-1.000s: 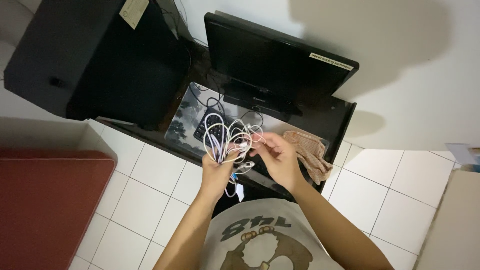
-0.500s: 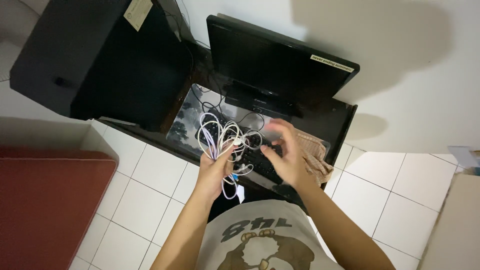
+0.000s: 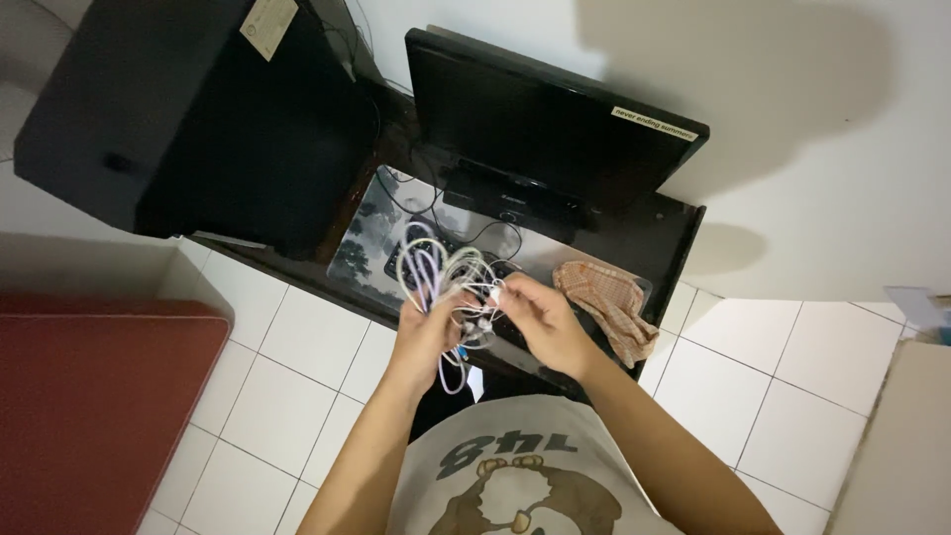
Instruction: Untangling a long white cable at a computer desk
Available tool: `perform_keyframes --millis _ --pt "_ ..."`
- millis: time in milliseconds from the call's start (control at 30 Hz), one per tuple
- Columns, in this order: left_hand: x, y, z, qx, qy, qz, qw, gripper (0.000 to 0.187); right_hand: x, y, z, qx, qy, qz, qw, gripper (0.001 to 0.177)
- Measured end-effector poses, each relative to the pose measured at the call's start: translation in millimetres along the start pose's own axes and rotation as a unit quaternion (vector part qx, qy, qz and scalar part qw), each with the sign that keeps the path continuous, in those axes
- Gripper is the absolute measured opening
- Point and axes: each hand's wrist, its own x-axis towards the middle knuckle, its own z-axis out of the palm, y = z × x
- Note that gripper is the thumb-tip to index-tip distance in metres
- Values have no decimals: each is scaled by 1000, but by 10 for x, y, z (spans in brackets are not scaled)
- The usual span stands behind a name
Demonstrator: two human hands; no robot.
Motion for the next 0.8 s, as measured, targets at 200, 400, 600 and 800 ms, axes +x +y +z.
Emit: perform_keyframes --millis 200,400,600,800 --pt "125 -27 -26 -123 -23 -15 992 25 -23 143 -31 354 -59 100 928 30" --pt "260 -329 -133 -50 39 27 998 23 -59 307 -94 442 -41 143 884 24" --pt "252 -150 -254 9 83 34 996 26 5 -136 -162 60 112 120 985 21" --pt "81 43 -189 44 83 50 994 31 23 -288 -50 -75 114 4 991 22"
